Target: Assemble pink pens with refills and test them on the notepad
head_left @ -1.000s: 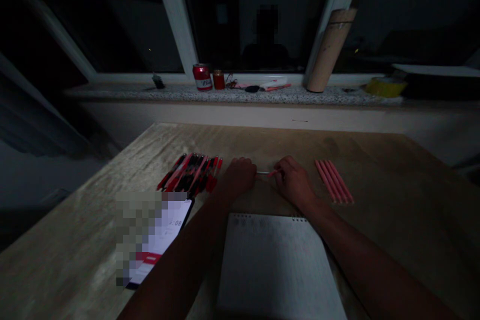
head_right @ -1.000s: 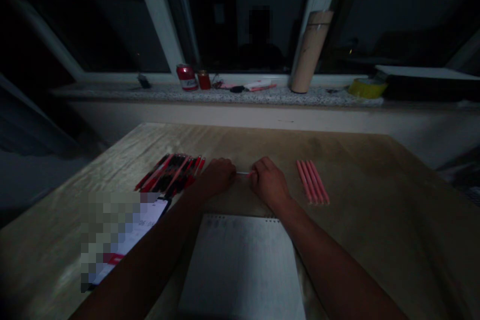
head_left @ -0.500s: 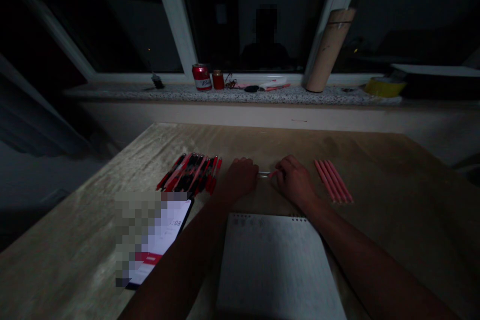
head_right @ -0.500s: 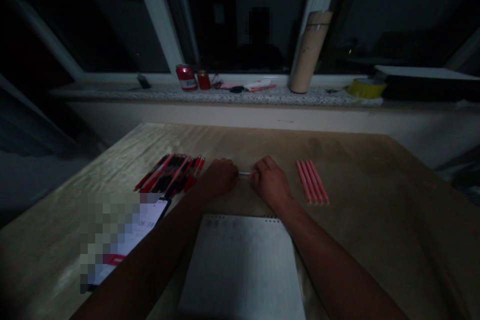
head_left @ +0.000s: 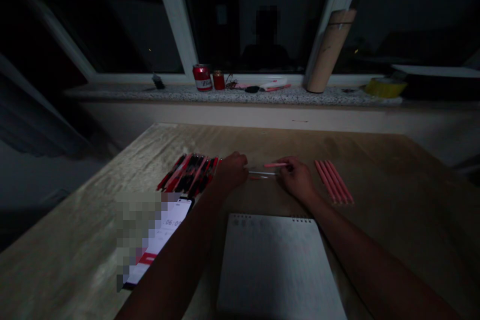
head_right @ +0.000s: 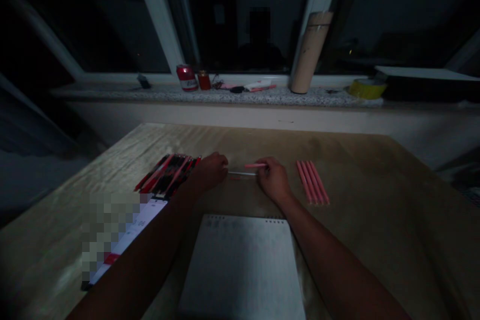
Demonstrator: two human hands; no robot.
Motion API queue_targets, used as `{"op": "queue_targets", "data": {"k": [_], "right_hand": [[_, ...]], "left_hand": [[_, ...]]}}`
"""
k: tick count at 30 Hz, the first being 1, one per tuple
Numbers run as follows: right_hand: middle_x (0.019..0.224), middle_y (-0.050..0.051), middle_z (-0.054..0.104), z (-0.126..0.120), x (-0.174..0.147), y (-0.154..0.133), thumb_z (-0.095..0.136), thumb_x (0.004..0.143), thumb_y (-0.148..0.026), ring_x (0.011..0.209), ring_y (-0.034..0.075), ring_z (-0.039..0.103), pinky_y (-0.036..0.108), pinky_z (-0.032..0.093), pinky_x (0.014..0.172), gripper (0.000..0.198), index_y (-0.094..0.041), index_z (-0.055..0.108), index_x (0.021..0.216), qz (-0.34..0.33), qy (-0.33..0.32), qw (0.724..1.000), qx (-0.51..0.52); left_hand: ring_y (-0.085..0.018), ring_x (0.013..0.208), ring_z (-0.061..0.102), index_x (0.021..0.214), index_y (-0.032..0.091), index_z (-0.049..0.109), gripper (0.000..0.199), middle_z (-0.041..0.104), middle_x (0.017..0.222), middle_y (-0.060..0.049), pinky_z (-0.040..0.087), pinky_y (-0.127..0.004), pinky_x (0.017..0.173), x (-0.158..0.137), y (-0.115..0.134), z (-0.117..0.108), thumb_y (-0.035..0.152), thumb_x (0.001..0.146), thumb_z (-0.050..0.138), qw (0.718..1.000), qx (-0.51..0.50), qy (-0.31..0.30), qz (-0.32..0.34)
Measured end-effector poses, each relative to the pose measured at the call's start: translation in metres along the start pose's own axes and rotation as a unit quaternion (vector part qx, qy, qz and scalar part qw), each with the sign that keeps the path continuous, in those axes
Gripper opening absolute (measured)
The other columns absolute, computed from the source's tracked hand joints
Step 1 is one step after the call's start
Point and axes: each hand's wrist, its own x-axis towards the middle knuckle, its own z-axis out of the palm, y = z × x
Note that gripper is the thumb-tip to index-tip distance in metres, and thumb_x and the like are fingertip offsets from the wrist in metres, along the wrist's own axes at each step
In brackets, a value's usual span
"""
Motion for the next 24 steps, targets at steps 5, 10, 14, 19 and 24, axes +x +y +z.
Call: {"op": "queue_targets", "data": {"k": [5, 10, 14, 19, 24], "right_hand": [[0.089, 0.007, 0.069, 0.004, 0.005, 0.008, 0.048, 0.078, -0.017, 0.083, 0.020, 0.061, 0.032, 0.045, 0.076, 0.023, -0.017, 0.066, 0.091, -0.043, -0.064, 0.997, -0.018], [0.091, 0.006, 0.069, 0.005, 0.005, 0.013, 0.049, 0.079, -0.015, 0.087, 0.020, 0.061, 0.034, 0.043, 0.083, 0.023, -0.019, 0.069, 0.089, -0.082, -0.088, 0.991, -0.057], [0.090, 0.007, 0.069, 0.006, 0.005, 0.015, 0.048, 0.079, -0.015, 0.087, 0.019, 0.060, 0.033, 0.043, 0.084, 0.023, -0.017, 0.070, 0.088, -0.084, -0.081, 0.991, -0.058], [0.090, 0.007, 0.069, 0.007, 0.006, 0.015, 0.047, 0.080, -0.014, 0.085, 0.019, 0.060, 0.033, 0.044, 0.083, 0.025, -0.018, 0.069, 0.090, -0.077, -0.085, 0.991, -0.071], [0.089, 0.008, 0.067, 0.005, 0.007, 0.012, 0.046, 0.081, -0.015, 0.087, 0.019, 0.059, 0.033, 0.043, 0.083, 0.025, -0.017, 0.069, 0.090, -0.075, -0.065, 0.992, -0.080]], "left_hand": [[-0.021, 0.090, 0.060, 0.094, 0.018, 0.061, 0.024, 0.063, 0.098, -0.009, 0.044, -0.031, 0.076, 0.000, -0.003, 0.006, 0.029, 0.081, 0.043, 0.997, 0.000, -0.042, -0.071], [-0.021, 0.090, 0.061, 0.100, 0.021, 0.059, 0.026, 0.066, 0.099, -0.007, 0.045, -0.030, 0.072, 0.000, -0.001, 0.008, 0.030, 0.082, 0.042, 0.996, -0.017, -0.045, -0.072], [-0.020, 0.087, 0.061, 0.098, 0.020, 0.059, 0.026, 0.066, 0.098, -0.007, 0.045, -0.028, 0.069, -0.001, 0.002, 0.007, 0.033, 0.082, 0.043, 0.996, -0.033, -0.046, -0.063], [-0.020, 0.087, 0.062, 0.097, 0.020, 0.059, 0.026, 0.066, 0.095, -0.008, 0.045, -0.030, 0.071, -0.001, 0.004, 0.009, 0.036, 0.083, 0.043, 0.996, -0.044, -0.044, -0.057], [-0.020, 0.088, 0.061, 0.098, 0.021, 0.059, 0.026, 0.067, 0.094, -0.007, 0.045, -0.030, 0.072, 0.000, 0.004, 0.012, 0.035, 0.082, 0.044, 0.996, -0.048, -0.047, -0.064]]}}
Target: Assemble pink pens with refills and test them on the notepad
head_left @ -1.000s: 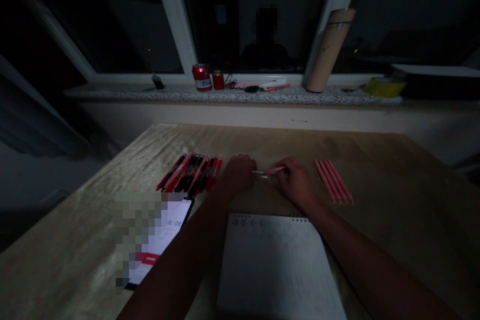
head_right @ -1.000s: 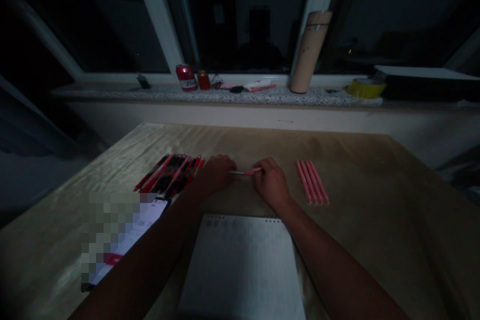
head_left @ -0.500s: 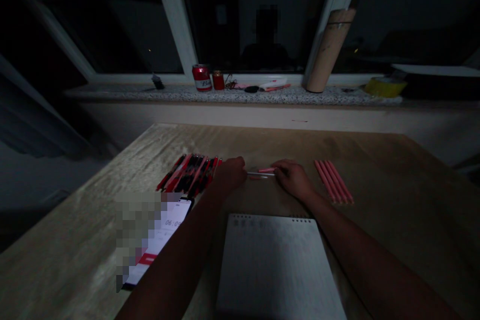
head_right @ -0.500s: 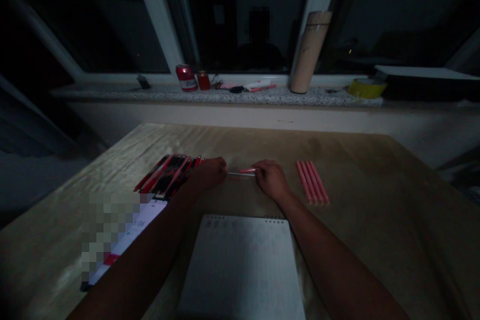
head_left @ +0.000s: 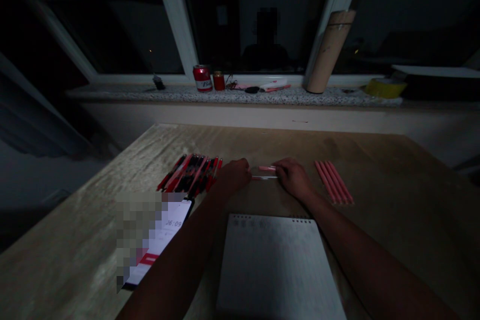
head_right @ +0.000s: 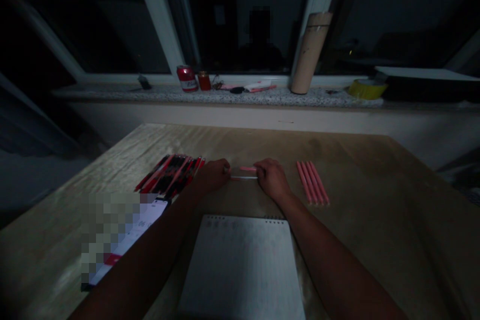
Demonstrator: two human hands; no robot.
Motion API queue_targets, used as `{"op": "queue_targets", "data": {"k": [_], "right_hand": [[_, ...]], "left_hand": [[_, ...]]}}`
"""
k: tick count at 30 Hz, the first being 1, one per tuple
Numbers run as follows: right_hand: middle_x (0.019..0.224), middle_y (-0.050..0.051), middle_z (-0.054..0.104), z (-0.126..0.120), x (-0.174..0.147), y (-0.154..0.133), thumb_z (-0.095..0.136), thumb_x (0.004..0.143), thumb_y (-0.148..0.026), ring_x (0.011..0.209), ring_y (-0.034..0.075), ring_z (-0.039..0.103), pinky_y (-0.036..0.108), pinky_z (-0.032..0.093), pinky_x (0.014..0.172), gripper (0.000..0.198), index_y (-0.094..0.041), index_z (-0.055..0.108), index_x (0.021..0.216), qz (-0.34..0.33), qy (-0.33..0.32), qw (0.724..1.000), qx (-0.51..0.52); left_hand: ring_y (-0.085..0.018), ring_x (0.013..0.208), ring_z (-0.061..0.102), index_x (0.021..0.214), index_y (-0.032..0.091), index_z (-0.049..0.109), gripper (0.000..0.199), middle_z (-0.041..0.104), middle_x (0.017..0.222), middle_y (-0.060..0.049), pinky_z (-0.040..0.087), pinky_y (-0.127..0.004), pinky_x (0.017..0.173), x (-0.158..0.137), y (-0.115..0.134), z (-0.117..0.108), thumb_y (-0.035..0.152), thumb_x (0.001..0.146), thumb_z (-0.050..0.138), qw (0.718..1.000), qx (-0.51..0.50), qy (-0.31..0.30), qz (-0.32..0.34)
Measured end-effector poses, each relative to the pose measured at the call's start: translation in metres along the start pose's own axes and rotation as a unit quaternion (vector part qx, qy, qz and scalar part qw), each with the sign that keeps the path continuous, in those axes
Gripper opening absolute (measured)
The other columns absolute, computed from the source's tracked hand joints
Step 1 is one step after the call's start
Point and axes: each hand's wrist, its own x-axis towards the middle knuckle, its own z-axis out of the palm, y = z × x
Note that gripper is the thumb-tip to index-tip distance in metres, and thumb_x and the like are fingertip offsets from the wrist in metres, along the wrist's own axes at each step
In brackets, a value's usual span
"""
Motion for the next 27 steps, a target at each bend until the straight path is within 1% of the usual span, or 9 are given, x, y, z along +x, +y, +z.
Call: {"op": "queue_targets", "data": {"k": [4, 11, 14, 19, 24, 27], "right_hand": [[0.089, 0.008, 0.066, -0.001, 0.000, 0.000, 0.046, 0.081, -0.017, 0.087, 0.019, 0.058, 0.032, 0.042, 0.082, 0.024, -0.016, 0.068, 0.090, 0.004, 0.006, 1.000, -0.002], [0.090, 0.008, 0.066, 0.000, -0.002, 0.002, 0.047, 0.079, -0.016, 0.087, 0.019, 0.058, 0.032, 0.042, 0.083, 0.024, -0.016, 0.067, 0.091, 0.009, -0.001, 1.000, -0.009], [0.090, 0.007, 0.066, 0.000, -0.002, 0.002, 0.047, 0.078, -0.015, 0.087, 0.019, 0.057, 0.032, 0.041, 0.083, 0.024, -0.017, 0.068, 0.089, 0.005, -0.013, 1.000, -0.016], [0.091, 0.007, 0.066, 0.000, -0.002, 0.003, 0.045, 0.078, -0.012, 0.088, 0.018, 0.057, 0.032, 0.040, 0.083, 0.026, -0.018, 0.067, 0.090, 0.006, -0.026, 0.999, -0.025], [0.090, 0.006, 0.066, 0.000, -0.003, 0.003, 0.046, 0.078, -0.012, 0.088, 0.019, 0.057, 0.033, 0.040, 0.083, 0.025, -0.018, 0.067, 0.088, 0.004, -0.031, 1.000, -0.004], [0.090, 0.007, 0.066, 0.000, -0.003, 0.002, 0.046, 0.079, -0.016, 0.088, 0.019, 0.058, 0.034, 0.042, 0.083, 0.024, -0.017, 0.067, 0.090, 0.017, -0.012, 0.999, 0.039]], "left_hand": [[-0.020, 0.087, 0.062, 0.096, 0.020, 0.060, 0.026, 0.067, 0.093, -0.007, 0.045, -0.030, 0.071, 0.000, 0.000, -0.002, 0.034, 0.082, 0.044, 1.000, -0.007, 0.004, 0.011], [-0.020, 0.088, 0.061, 0.099, 0.020, 0.060, 0.028, 0.067, 0.094, -0.007, 0.045, -0.029, 0.072, -0.002, 0.002, -0.006, 0.035, 0.081, 0.045, 1.000, -0.017, 0.013, -0.004], [-0.020, 0.088, 0.061, 0.099, 0.020, 0.060, 0.028, 0.067, 0.092, -0.007, 0.045, -0.028, 0.073, -0.002, 0.002, -0.006, 0.036, 0.083, 0.044, 0.999, -0.021, 0.028, -0.013], [-0.018, 0.083, 0.062, 0.095, 0.018, 0.061, 0.026, 0.067, 0.089, -0.007, 0.045, -0.027, 0.071, 0.000, 0.002, -0.001, 0.033, 0.083, 0.043, 0.998, -0.047, 0.044, -0.004], [-0.019, 0.085, 0.062, 0.089, 0.019, 0.063, 0.024, 0.068, 0.089, -0.007, 0.044, -0.028, 0.073, -0.001, 0.004, 0.004, 0.032, 0.082, 0.044, 0.998, -0.030, 0.054, -0.024], [-0.019, 0.080, 0.062, 0.088, 0.019, 0.062, 0.023, 0.068, 0.084, -0.007, 0.044, -0.029, 0.071, -0.002, 0.004, 0.005, 0.032, 0.081, 0.044, 0.995, -0.047, 0.079, -0.023]]}}
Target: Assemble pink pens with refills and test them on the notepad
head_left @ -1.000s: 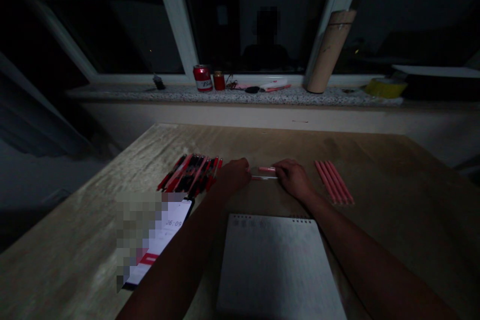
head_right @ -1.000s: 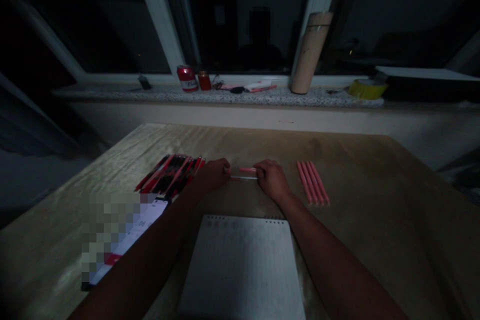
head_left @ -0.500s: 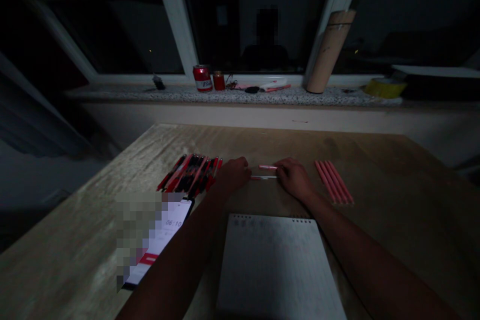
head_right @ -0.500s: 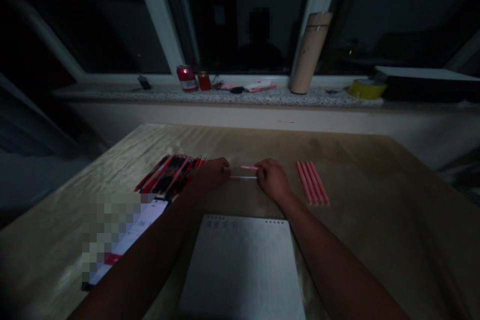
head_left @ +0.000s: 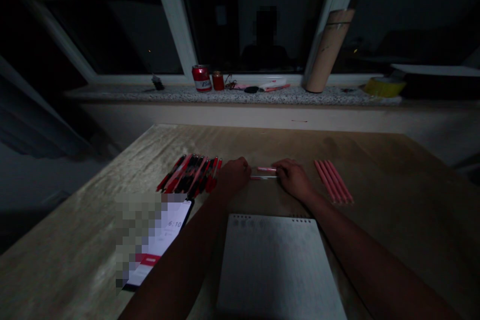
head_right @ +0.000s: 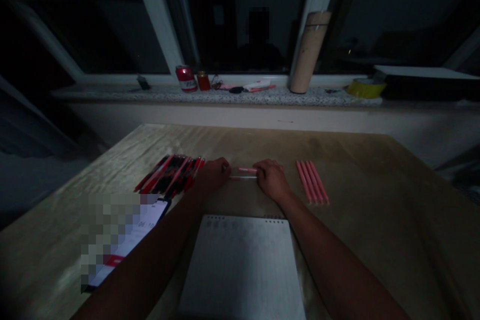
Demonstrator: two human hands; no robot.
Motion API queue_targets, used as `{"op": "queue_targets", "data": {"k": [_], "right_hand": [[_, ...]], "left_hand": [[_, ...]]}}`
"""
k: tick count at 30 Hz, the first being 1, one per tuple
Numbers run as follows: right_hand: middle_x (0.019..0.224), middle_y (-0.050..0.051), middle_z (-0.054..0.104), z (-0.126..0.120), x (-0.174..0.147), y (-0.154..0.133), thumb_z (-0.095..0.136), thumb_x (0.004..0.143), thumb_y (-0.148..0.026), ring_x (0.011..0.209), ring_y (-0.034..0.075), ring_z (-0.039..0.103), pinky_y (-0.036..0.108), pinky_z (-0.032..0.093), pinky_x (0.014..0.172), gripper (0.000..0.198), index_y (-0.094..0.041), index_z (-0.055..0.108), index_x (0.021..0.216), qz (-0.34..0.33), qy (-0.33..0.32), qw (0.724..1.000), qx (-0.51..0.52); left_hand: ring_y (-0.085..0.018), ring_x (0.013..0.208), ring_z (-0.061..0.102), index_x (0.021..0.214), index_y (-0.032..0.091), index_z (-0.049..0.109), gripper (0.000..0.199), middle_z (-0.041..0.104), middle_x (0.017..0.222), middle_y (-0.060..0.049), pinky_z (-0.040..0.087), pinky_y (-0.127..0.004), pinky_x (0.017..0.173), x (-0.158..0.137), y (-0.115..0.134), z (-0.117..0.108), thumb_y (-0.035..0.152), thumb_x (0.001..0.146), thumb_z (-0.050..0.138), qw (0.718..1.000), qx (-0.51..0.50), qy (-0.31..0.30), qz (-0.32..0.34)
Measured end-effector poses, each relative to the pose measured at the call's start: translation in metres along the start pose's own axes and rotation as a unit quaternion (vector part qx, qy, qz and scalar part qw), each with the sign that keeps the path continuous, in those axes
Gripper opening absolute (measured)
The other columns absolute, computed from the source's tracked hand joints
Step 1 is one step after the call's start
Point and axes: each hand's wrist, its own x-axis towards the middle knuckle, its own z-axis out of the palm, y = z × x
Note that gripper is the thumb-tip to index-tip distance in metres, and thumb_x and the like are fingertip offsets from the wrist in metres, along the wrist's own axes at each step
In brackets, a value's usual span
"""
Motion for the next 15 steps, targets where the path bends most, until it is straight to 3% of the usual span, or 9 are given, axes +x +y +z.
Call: {"op": "queue_targets", "data": {"k": [4, 8, 12, 15], "right_hand": [[0.096, 0.008, 0.067, -0.002, 0.001, 0.002, 0.045, 0.085, -0.033, 0.091, 0.020, 0.060, 0.034, 0.043, 0.083, 0.029, -0.017, 0.066, 0.095, 0.089, 0.074, 0.983, 0.146], [0.088, 0.005, 0.068, -0.004, 0.005, 0.008, 0.047, 0.082, -0.044, 0.085, 0.019, 0.061, 0.032, 0.046, 0.078, 0.034, -0.018, 0.067, 0.089, 0.197, 0.153, 0.921, 0.300], [0.076, 0.003, 0.066, -0.002, 0.010, 0.013, 0.050, 0.078, -0.041, 0.066, 0.015, 0.060, 0.027, 0.048, 0.064, 0.028, -0.017, 0.065, 0.079, 0.251, 0.209, 0.839, 0.436], [0.071, 0.003, 0.065, -0.002, 0.011, 0.014, 0.050, 0.077, -0.037, 0.059, 0.013, 0.058, 0.026, 0.047, 0.057, 0.024, -0.017, 0.063, 0.076, 0.266, 0.224, 0.808, 0.476]], "left_hand": [[-0.014, 0.062, 0.059, 0.081, 0.017, 0.059, 0.023, 0.063, 0.065, -0.002, 0.043, -0.025, 0.061, 0.000, -0.001, 0.004, 0.031, 0.083, 0.040, 0.988, -0.148, 0.048, -0.003], [-0.010, 0.042, 0.047, 0.083, 0.017, 0.056, 0.030, 0.048, 0.046, 0.005, 0.038, -0.021, 0.047, 0.003, -0.004, 0.012, 0.039, 0.085, 0.036, 0.932, -0.355, 0.062, -0.043], [-0.009, 0.055, 0.050, 0.075, 0.016, 0.056, 0.025, 0.053, 0.058, 0.003, 0.039, -0.020, 0.053, 0.008, -0.011, 0.017, 0.037, 0.080, 0.043, 0.903, -0.394, 0.145, -0.092], [-0.010, 0.061, 0.052, 0.075, 0.016, 0.056, 0.025, 0.055, 0.063, 0.002, 0.039, -0.020, 0.056, 0.010, -0.013, 0.018, 0.036, 0.080, 0.043, 0.901, -0.397, 0.142, -0.098]]}}
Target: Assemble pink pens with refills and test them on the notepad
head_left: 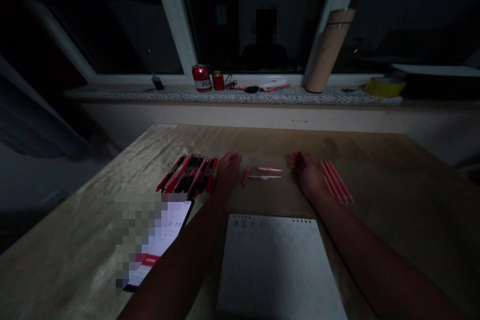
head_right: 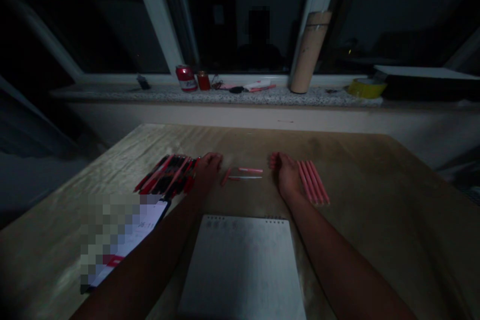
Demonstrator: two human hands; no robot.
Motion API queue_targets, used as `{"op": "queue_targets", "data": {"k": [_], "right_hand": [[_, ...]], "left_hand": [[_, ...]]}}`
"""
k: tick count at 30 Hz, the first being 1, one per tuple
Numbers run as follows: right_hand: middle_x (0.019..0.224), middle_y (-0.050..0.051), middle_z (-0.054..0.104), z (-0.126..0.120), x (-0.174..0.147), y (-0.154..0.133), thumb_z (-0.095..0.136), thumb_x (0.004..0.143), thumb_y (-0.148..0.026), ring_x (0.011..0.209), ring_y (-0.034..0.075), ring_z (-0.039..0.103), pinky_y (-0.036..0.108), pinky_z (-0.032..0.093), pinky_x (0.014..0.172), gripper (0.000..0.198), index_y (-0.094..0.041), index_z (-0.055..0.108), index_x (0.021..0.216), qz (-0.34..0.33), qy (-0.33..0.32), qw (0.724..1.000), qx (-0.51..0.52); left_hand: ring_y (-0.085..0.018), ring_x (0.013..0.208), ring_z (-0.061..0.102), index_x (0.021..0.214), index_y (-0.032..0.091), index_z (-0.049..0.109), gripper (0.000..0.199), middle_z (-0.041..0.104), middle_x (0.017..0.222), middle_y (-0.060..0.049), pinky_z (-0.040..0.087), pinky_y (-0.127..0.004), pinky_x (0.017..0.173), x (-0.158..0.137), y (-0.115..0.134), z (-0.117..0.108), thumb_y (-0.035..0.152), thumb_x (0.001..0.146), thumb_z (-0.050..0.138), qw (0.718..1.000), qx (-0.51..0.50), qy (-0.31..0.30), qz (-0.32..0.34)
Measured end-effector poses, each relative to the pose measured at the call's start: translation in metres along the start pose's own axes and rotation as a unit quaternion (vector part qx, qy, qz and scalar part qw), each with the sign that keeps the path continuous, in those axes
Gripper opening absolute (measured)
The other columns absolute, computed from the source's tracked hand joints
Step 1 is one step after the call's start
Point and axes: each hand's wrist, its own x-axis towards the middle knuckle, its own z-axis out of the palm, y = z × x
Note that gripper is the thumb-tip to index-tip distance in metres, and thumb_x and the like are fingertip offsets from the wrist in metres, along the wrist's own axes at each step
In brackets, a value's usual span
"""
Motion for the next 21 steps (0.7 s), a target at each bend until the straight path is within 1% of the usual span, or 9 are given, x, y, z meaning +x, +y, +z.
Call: {"op": "queue_targets", "data": {"k": [3, 7, 14, 15, 17, 19, 21], "right_hand": [[0.069, 0.003, 0.064, 0.000, -0.001, -0.001, 0.051, 0.076, -0.036, 0.057, 0.012, 0.057, 0.025, 0.046, 0.055, 0.022, -0.017, 0.063, 0.075, 0.003, 0.000, 1.000, 0.005], [0.066, 0.001, 0.062, 0.001, -0.005, -0.004, 0.056, 0.072, -0.032, 0.054, 0.011, 0.054, 0.024, 0.044, 0.053, 0.017, -0.016, 0.063, 0.073, 0.009, 0.002, 1.000, 0.014], [0.063, -0.001, 0.060, 0.002, -0.010, -0.007, 0.060, 0.069, -0.032, 0.053, 0.010, 0.052, 0.023, 0.040, 0.052, 0.016, -0.017, 0.062, 0.073, 0.008, -0.003, 1.000, 0.009], [0.062, -0.001, 0.059, 0.002, -0.011, -0.008, 0.060, 0.069, -0.033, 0.052, 0.011, 0.051, 0.023, 0.039, 0.051, 0.017, -0.017, 0.062, 0.073, 0.006, -0.002, 1.000, -0.008], [0.062, -0.001, 0.059, 0.002, -0.014, -0.009, 0.059, 0.070, -0.036, 0.053, 0.011, 0.051, 0.023, 0.039, 0.052, 0.019, -0.017, 0.063, 0.072, -0.012, -0.004, 0.997, -0.074], [0.064, -0.001, 0.061, 0.002, -0.017, -0.009, 0.059, 0.071, -0.038, 0.057, 0.012, 0.052, 0.024, 0.040, 0.057, 0.023, -0.016, 0.064, 0.073, -0.048, -0.019, 0.986, -0.159], [0.068, 0.001, 0.063, 0.003, -0.020, -0.009, 0.058, 0.072, -0.039, 0.063, 0.014, 0.055, 0.026, 0.042, 0.063, 0.024, -0.016, 0.065, 0.074, -0.089, -0.042, 0.969, -0.225]], "left_hand": [[-0.011, 0.065, 0.053, 0.076, 0.016, 0.056, 0.026, 0.056, 0.065, 0.001, 0.040, -0.021, 0.058, -0.002, 0.001, 0.001, 0.038, 0.080, 0.042, 1.000, 0.017, -0.011, 0.007], [-0.011, 0.064, 0.054, 0.075, 0.016, 0.056, 0.025, 0.056, 0.065, 0.001, 0.040, -0.021, 0.058, -0.005, 0.004, 0.001, 0.037, 0.079, 0.043, 0.999, 0.029, -0.016, 0.007], [-0.011, 0.052, 0.050, 0.071, 0.018, 0.054, 0.022, 0.050, 0.054, 0.003, 0.037, -0.021, 0.051, -0.011, 0.012, -0.002, 0.035, 0.079, 0.043, 0.999, 0.011, -0.029, 0.024], [-0.010, 0.050, 0.049, 0.070, 0.018, 0.054, 0.022, 0.049, 0.051, 0.004, 0.036, -0.021, 0.049, -0.012, 0.013, -0.002, 0.035, 0.079, 0.043, 0.999, 0.008, -0.033, 0.027], [-0.010, 0.045, 0.046, 0.070, 0.018, 0.053, 0.022, 0.046, 0.045, 0.005, 0.034, -0.021, 0.047, -0.014, 0.013, -0.003, 0.034, 0.080, 0.043, 0.998, 0.005, -0.048, 0.037], [-0.009, 0.043, 0.046, 0.068, 0.017, 0.051, 0.023, 0.046, 0.043, 0.006, 0.035, -0.021, 0.047, -0.015, 0.009, -0.004, 0.034, 0.082, 0.042, 0.995, 0.013, -0.074, 0.058], [-0.009, 0.045, 0.047, 0.065, 0.017, 0.051, 0.026, 0.049, 0.045, 0.005, 0.036, -0.021, 0.049, -0.015, 0.005, -0.005, 0.035, 0.082, 0.044, 0.991, 0.042, -0.099, 0.084]]}}
